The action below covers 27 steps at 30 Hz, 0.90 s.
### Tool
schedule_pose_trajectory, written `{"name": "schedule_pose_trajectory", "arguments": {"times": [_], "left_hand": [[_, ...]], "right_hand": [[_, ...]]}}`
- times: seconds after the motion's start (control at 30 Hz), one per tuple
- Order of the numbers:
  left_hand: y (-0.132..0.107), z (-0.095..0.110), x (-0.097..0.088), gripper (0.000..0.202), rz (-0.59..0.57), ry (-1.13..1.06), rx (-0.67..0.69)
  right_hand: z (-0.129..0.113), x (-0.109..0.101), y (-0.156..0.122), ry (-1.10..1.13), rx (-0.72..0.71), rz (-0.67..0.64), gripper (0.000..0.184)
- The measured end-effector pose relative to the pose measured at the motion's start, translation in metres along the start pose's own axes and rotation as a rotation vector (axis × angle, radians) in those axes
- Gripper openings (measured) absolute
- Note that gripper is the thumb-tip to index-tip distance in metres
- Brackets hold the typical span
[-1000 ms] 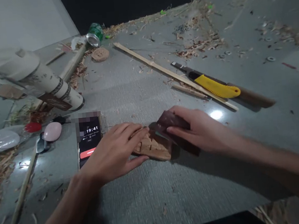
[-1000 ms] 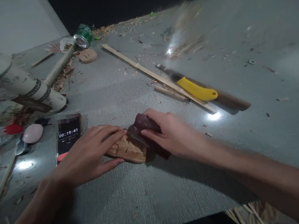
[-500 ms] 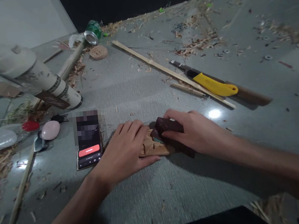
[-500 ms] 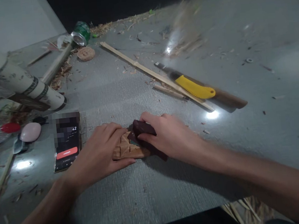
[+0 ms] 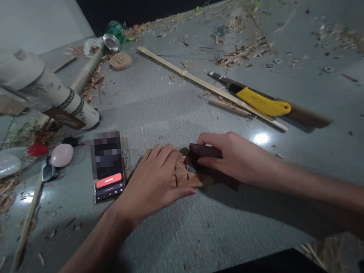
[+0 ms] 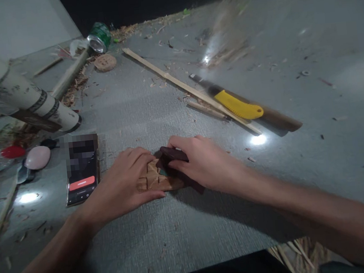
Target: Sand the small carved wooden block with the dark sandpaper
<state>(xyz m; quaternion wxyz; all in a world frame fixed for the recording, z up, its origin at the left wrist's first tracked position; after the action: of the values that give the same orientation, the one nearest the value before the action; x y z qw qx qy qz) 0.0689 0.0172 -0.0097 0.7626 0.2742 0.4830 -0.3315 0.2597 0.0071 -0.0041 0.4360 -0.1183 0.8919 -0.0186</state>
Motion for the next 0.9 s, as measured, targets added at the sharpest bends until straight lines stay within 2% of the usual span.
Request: {"name": "schedule_pose_trajectory", "arguments": {"times": [0.1,0.27,0.4,0.57,0.73,0.9], "left_hand": [[0.0004,-0.0001,0.0007,0.064,-0.01,-0.009,0.003],[0.001,0.0017,0.0002,0.062,-0.009,-0.012,-0.001],[-0.0004,0.0007,0.0007,0.062,0.0,-0.013,-0.012],[-0.0014,0.0005,0.0017,0.06,0.02,-0.045,-0.004],[-0.0009,-0.0008,0.0039,0.063,0.014,-0.077,-0.041],[-0.0009,0.0007,0.0037,0.061,0.005,-0.12,-0.061]], "right_hand": [[0.0016,0.0008,0.0,0.037,0.037,-0.046,0.006],[-0.0024,-0.0012,0.0015,-0.004,-0.023,0.042,0.009],[-0.0006,0.0018,-0.0008,-0.004,-0.026,-0.012,0.009],[-0.003,0.0019,0.0022,-0.041,-0.058,0.054,0.006],[-0.0013,0.0026,0.0011,-0.013,-0.049,-0.018,0.009],[-0.004,0.0002,0.0026,-0.056,-0.06,0.026,0.011]]}}
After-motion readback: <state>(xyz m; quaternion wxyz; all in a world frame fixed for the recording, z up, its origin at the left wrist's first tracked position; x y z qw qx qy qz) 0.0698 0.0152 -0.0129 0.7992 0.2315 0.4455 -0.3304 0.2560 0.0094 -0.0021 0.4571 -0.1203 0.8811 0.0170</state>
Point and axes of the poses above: each hand's wrist, its own y-axis towards the middle knuckle, its own x-axis out of the palm, z = x × y, the point moved 5 cm from there along y, towards the middle knuckle, and after that the axes turned 5 degrees about z, right-handed, at the moved point
